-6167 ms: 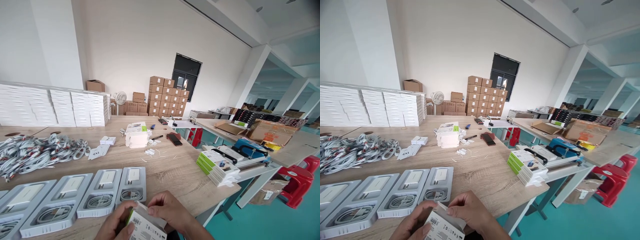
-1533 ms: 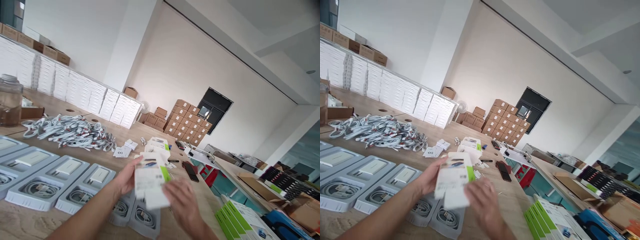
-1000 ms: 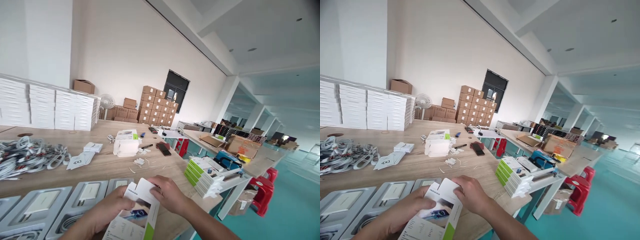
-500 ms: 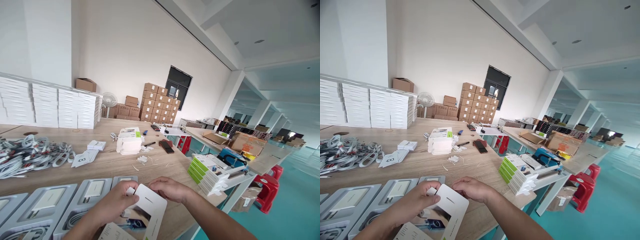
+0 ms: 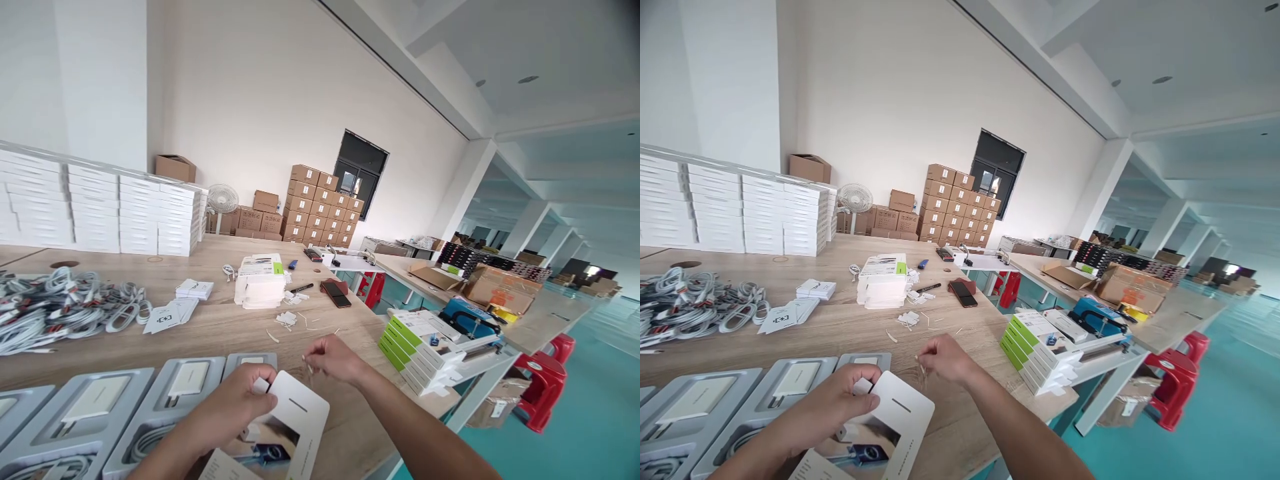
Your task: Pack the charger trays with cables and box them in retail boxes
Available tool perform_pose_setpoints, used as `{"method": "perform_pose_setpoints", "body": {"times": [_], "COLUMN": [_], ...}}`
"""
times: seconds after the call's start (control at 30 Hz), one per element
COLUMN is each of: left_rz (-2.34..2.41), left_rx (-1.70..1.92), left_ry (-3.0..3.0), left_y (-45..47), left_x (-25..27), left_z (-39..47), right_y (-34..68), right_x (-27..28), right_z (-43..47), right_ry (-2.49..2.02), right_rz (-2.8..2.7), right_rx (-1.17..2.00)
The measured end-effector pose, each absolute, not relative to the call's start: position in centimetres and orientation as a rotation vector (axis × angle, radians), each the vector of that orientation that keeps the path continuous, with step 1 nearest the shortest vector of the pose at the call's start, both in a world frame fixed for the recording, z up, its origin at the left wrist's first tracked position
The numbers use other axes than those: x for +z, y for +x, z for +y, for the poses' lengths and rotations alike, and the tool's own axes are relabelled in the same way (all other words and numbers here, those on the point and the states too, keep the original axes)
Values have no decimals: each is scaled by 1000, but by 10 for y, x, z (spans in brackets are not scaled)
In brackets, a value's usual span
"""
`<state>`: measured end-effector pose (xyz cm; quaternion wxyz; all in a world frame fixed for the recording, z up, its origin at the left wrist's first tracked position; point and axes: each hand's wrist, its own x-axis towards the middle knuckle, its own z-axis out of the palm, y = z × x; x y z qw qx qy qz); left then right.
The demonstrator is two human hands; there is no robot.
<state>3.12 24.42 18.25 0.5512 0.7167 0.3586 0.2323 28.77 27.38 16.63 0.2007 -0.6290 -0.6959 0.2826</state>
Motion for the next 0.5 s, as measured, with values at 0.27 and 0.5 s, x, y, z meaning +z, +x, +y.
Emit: {"method": "perform_pose_setpoints", "body": {"times": [0.27, 0.5], "left_rz": [906, 1001], "left_rx": [551, 427], "left_ry": [1627, 1674], "left_y": [28, 25], "left_x": [180, 182], "left_z": [248, 253], "right_y": [282, 273], "right_x": [154, 126], "right_z": [380, 395], "right_ry": [-1905, -1732], "right_rz": [-1895, -1889], "right_rx": [167, 59]}}
